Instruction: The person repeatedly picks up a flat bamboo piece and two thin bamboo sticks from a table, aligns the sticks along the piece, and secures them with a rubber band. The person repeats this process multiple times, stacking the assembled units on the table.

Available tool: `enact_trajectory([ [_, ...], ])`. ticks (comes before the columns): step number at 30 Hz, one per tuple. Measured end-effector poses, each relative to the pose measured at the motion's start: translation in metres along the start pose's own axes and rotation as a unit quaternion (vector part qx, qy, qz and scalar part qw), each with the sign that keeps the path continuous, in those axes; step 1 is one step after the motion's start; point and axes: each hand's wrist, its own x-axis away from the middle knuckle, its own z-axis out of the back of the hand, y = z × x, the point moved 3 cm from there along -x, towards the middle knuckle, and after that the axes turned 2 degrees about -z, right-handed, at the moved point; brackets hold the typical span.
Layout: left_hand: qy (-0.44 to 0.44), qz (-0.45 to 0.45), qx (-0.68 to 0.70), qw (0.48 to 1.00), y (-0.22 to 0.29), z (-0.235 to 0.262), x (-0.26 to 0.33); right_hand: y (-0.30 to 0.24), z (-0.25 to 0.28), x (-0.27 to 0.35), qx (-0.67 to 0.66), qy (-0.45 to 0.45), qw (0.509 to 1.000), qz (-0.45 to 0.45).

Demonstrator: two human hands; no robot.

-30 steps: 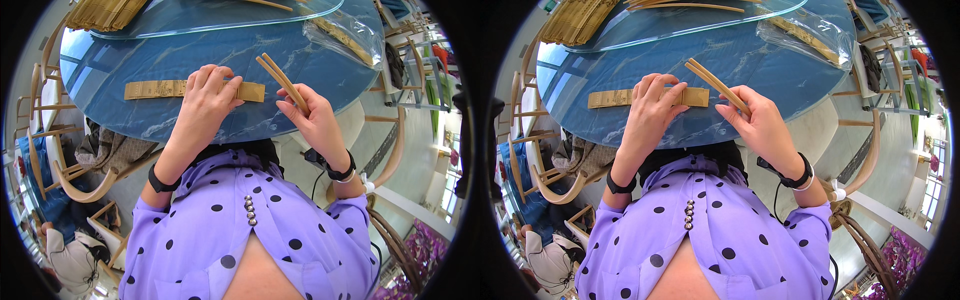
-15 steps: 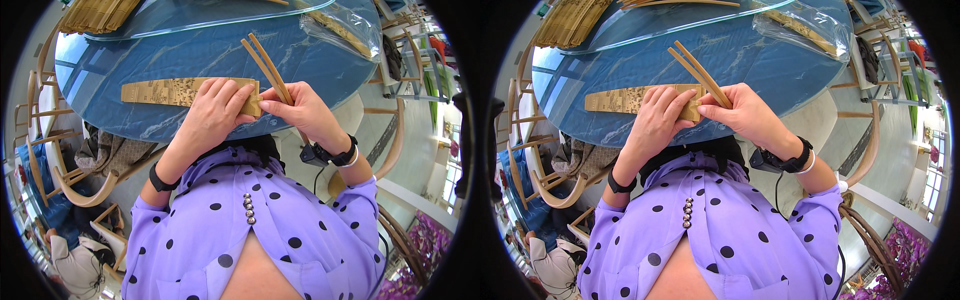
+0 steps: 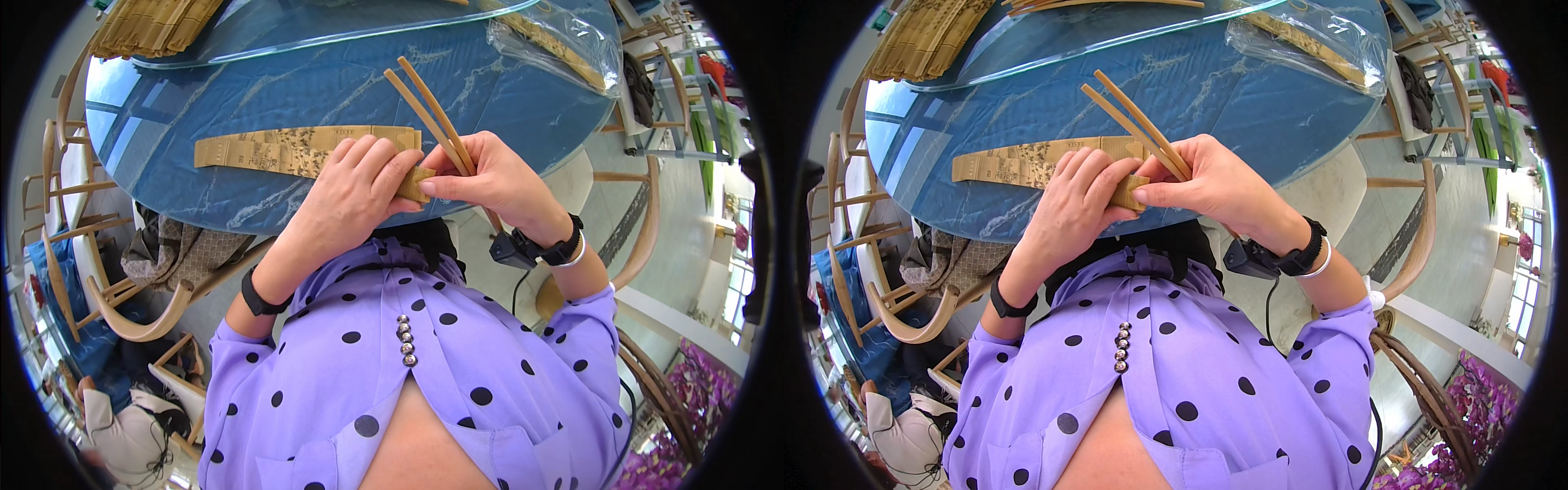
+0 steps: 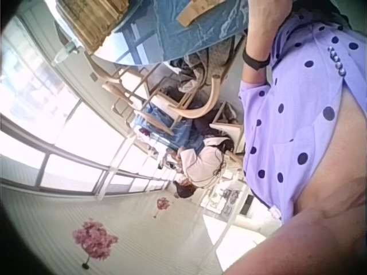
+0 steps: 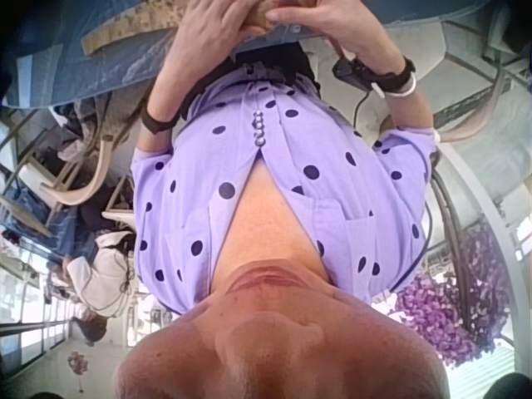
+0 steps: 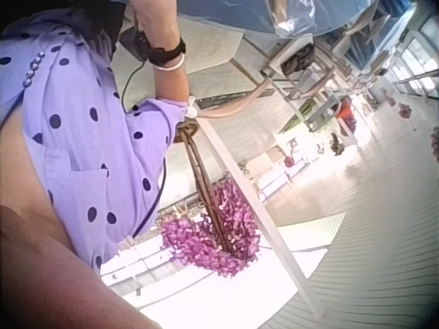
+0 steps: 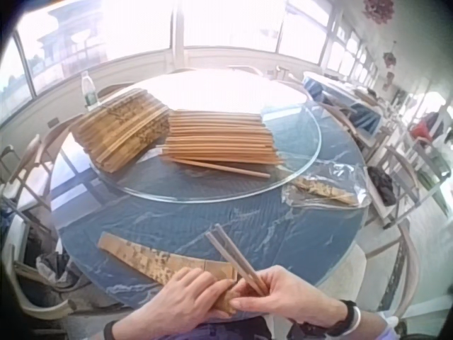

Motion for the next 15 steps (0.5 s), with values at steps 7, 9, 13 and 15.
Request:
enact_trajectory([
  [7, 0.007, 0.021, -0.018, 1.0, -0.003, -0.002, 0.001, 0.008, -0.006, -0.007, 0.051, 0.044, 0.996, 0.051],
  [9, 0.019, 0.02, -0.024, 0.999, -0.008, -0.001, 0.001, 0.007, -0.004, -0.007, 0.082, 0.061, 0.993, 0.06],
  [13, 0.041, 0.016, -0.028, 0.999, -0.014, 0.001, -0.001, 0.007, 0.003, -0.011, 0.148, 0.088, 0.984, 0.054],
  [15, 0.048, 0.001, -0.012, 0.999, -0.015, 0.007, -0.006, 0.006, 0.004, -0.012, 0.166, 0.101, 0.98, 0.052],
])
